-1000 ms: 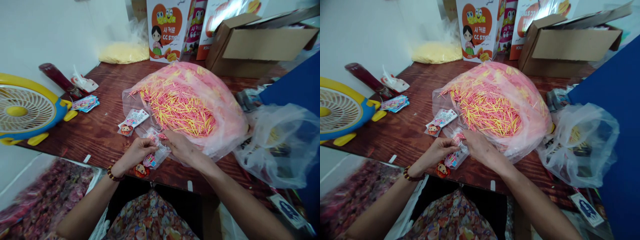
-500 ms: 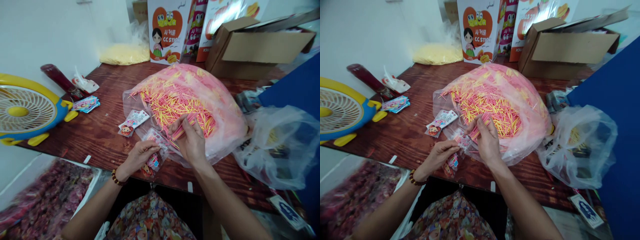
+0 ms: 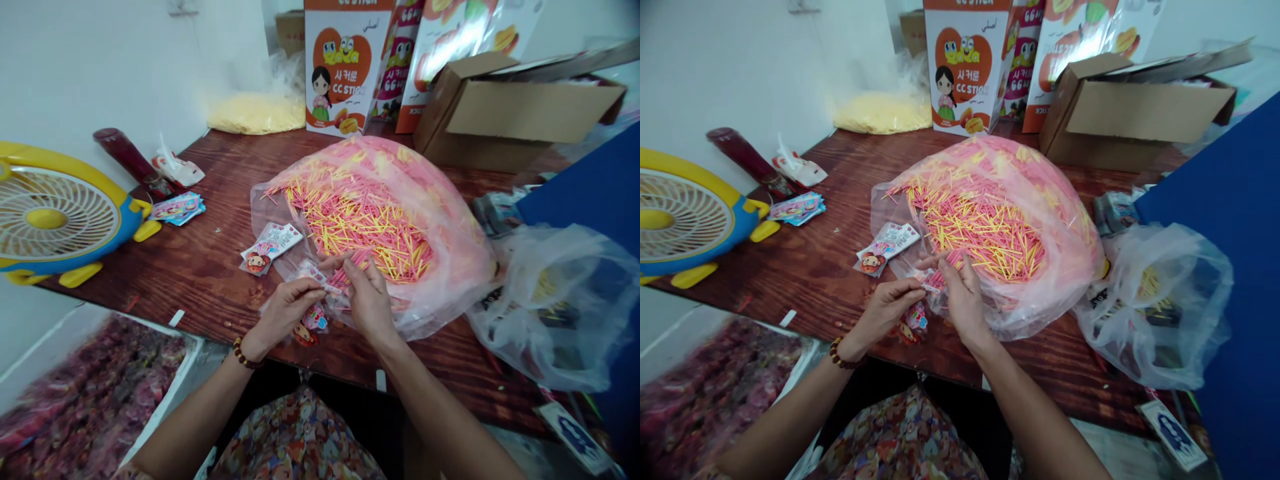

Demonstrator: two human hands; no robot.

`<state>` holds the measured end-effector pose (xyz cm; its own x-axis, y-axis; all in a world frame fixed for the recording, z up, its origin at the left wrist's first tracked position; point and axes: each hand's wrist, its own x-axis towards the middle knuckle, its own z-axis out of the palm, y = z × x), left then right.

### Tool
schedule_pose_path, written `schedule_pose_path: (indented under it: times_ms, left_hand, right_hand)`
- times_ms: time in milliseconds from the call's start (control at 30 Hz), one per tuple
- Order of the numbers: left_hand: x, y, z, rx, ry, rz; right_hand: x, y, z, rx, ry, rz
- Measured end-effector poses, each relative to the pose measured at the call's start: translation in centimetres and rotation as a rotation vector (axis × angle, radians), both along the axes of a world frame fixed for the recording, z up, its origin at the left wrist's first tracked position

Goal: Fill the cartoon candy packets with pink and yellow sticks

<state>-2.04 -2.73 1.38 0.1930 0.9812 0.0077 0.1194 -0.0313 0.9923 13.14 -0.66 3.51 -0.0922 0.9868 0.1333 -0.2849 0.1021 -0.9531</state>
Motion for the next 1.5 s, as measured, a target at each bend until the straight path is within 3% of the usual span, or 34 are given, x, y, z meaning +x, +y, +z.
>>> schedule_pose_path:
  times_ms: [167,300,533,700,833,1033,1167,1300,1400,1500]
  left_hand:
    - [0.6,0.7,-0.1,-0.035,-0.145,0.021]
    - [1.0,1.2,-0.2,-0.059,-0.239,0.034]
    - [1.2,2.1,-0.1,-0.012,-0.307,0.089]
    - [1.3,2.6,0.2,0.006,-0.291,0.072]
    - [1.6,2.6,0.5,0.051,-0.286,0.107]
    - [1.3,2.5,0.7,0.091,-0.232,0.152]
    - [0.7,2.6,1.1,0.176,-0.185,0.144]
    - [0.5,2.5,1.5,0.269,-0.161,0.16]
    - [0.5,2.5,1.4,0.24,-0.204,0.225]
    - [0.3,2.6,1.4,0.108,-0.272,0.245]
  right_hand:
    - [1.3,0.1,0.7,-0.013,-0.197,0.126]
    - [2.2,0.4,1.2,0.068,-0.193,0.091]
    - [3.7,0.6,1.4,0.298,-0.675,0.126]
    - [4.2,0.9,1.8,0.323,-0.571,0.054]
    - [4.4,1.2,2.2,0.417,-0.616,0.066]
    - [4.8,1.6,2.2,0.203,-0.482,0.035]
    - [4.7,1.5,2.8,0.298,-0.628,0.052]
    - [4.3,2.0,3.4,0.315,-0.624,0.015]
    - [4.1,2.7,3.4,0.187,-0.52,0.081]
    - [3.8,3.4,2.8,0.012,-0.37,0.078]
